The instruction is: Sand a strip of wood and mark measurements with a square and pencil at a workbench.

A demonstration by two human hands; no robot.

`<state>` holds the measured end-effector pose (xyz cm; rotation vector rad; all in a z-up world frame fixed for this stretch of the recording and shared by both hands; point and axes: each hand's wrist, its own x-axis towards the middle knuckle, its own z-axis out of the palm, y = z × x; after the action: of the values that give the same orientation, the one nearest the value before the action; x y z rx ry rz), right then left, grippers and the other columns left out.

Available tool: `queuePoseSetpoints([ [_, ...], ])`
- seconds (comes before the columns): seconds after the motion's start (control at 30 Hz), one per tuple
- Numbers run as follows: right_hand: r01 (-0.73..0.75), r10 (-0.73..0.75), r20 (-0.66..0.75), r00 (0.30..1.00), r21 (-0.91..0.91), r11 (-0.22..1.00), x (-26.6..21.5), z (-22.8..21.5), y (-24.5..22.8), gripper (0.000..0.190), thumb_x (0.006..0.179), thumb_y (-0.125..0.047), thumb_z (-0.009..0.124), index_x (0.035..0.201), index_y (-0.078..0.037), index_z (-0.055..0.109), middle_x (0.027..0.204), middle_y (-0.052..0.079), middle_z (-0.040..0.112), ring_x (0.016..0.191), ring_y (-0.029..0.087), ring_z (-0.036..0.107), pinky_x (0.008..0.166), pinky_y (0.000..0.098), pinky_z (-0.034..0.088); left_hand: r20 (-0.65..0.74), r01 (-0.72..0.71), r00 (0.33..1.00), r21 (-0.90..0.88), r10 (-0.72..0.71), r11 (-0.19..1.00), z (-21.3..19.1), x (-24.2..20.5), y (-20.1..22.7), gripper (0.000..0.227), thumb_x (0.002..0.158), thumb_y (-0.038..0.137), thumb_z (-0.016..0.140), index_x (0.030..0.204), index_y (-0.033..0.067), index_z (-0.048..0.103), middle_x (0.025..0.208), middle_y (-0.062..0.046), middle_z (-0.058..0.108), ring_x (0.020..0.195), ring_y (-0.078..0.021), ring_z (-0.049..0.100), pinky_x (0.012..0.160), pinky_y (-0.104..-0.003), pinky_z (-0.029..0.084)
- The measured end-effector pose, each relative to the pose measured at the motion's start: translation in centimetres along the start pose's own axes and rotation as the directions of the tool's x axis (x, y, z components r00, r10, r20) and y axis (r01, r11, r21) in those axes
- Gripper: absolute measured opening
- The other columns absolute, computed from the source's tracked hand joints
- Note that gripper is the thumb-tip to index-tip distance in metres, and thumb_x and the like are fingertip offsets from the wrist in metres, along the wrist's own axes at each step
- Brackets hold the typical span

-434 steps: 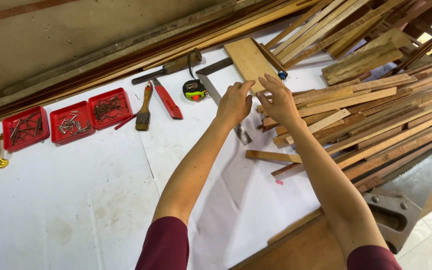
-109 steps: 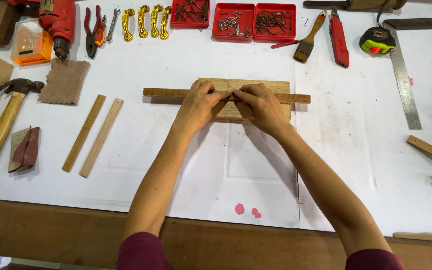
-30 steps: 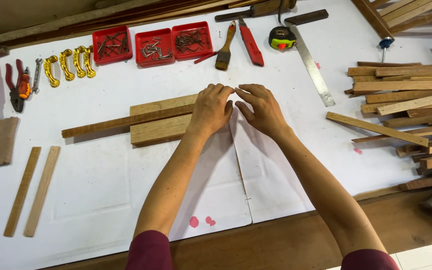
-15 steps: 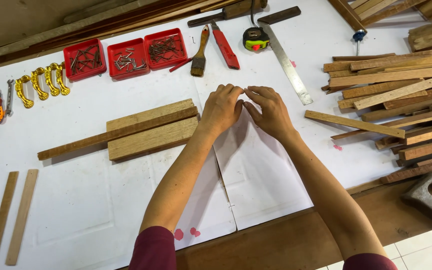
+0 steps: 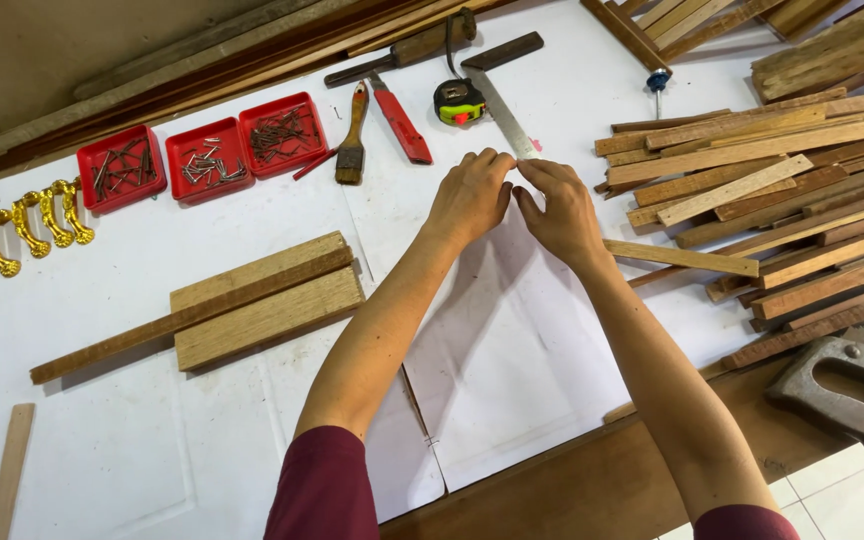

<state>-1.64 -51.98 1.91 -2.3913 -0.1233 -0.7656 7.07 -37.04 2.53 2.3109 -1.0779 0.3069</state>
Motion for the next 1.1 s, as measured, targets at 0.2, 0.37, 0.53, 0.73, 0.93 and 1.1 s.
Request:
queuePoseSetpoints([
  [0.2, -0.077, 0.076, -0.017, 0.997, -0.043, 0.996, 1.3, 0.1, 3.1, 0.043, 0.085, -0.003, 0.073, 0.128, 0.0, 0.071, 0.127, 0.019, 0.07, 0.117, 0.037, 0.064, 0.099, 0.0443, 0.052, 0.036, 0.003, 0.999, -0.023, -0.003, 1.0, 3.2, 3.4, -0.3, 0.031, 0.086, 0.002, 0.068, 0.116, 0.0083, 0.065, 0.111, -0.009, 0.068, 0.1, -0.0321, 0.066, 0.082, -0.043, 0.057],
  [0.37, -0.16, 0.16, -0.001, 0.987, -0.094, 0.983, 2.4, 0.8, 5.2, 0.042, 0.087, -0.008, 0.074, 0.128, -0.001, 0.07, 0.122, 0.021, 0.07, 0.112, 0.038, 0.065, 0.095, 0.0453, 0.053, 0.151, 0.014, 0.988, 0.056, -0.022, 0.998, 5.1, 5.4, -0.8, 0.041, 0.087, -0.002, 0.065, 0.126, 0.0083, 0.061, 0.116, -0.011, 0.066, 0.102, -0.0324, 0.066, 0.083, -0.042, 0.058],
  [0.53, -0.22, 0.226, 0.027, 0.974, -0.145, 0.965, 3.4, 0.9, 5.8, 0.046, 0.082, -0.011, 0.077, 0.127, -0.001, 0.071, 0.116, 0.021, 0.071, 0.104, 0.04, 0.064, 0.09, 0.0459, 0.053, 0.206, -0.031, 0.979, 0.12, 0.005, 0.992, 5.9, 6.5, -1.3, 0.046, 0.084, -0.001, 0.067, 0.128, 0.0088, 0.06, 0.117, -0.011, 0.066, 0.106, -0.0341, 0.064, 0.082, -0.043, 0.058],
  [0.73, -0.239, 0.249, 0.036, 0.968, -0.184, 0.954, 3.3, 1.6, 6.7, 0.052, 0.074, -0.016, 0.083, 0.122, 0.0, 0.072, 0.104, 0.022, 0.069, 0.101, 0.039, 0.064, 0.085, 0.0474, 0.054, 0.103, -0.161, 0.984, 0.205, 0.142, 0.965, 8.9, 6.9, -3.3, 0.036, 0.08, 0.003, 0.066, 0.116, 0.0085, 0.064, 0.127, -0.011, 0.064, 0.107, -0.0356, 0.063, 0.074, -0.042, 0.06],
  [0.93, -0.312, 0.32, 0.044, 0.946, -0.127, 0.941, 3.1, 3.6, 8.2, 0.046, 0.083, -0.009, 0.074, 0.128, 0.001, 0.069, 0.101, 0.025, 0.065, 0.099, 0.039, 0.063, 0.088, 0.0478, 0.053, 0.225, -0.088, 0.974, 0.223, 0.036, 0.971, 8.9, 7.2, -3.1, 0.017, 0.091, 0.005, 0.064, 0.107, 0.0103, 0.068, 0.122, 0.0, 0.066, 0.116, -0.0303, 0.06, 0.081, -0.039, 0.061],
  [1.1, -0.422, 0.462, 0.092, 0.882, -0.281, 0.862, 3.4, 6.6, 11.0, 0.043, 0.078, -0.009, 0.075, 0.115, 0.005, 0.059, 0.118, 0.03, 0.059, 0.112, 0.048, 0.054, 0.098, 0.0549, 0.046, 0.288, -0.085, 0.957, 0.211, 0.021, 0.974, 8.3, 7.7, -2.9, 0.02, 0.092, 0.013, 0.067, 0.112, 0.0152, 0.067, 0.123, 0.004, 0.066, 0.121, -0.0289, 0.058, 0.084, -0.039, 0.061],
])
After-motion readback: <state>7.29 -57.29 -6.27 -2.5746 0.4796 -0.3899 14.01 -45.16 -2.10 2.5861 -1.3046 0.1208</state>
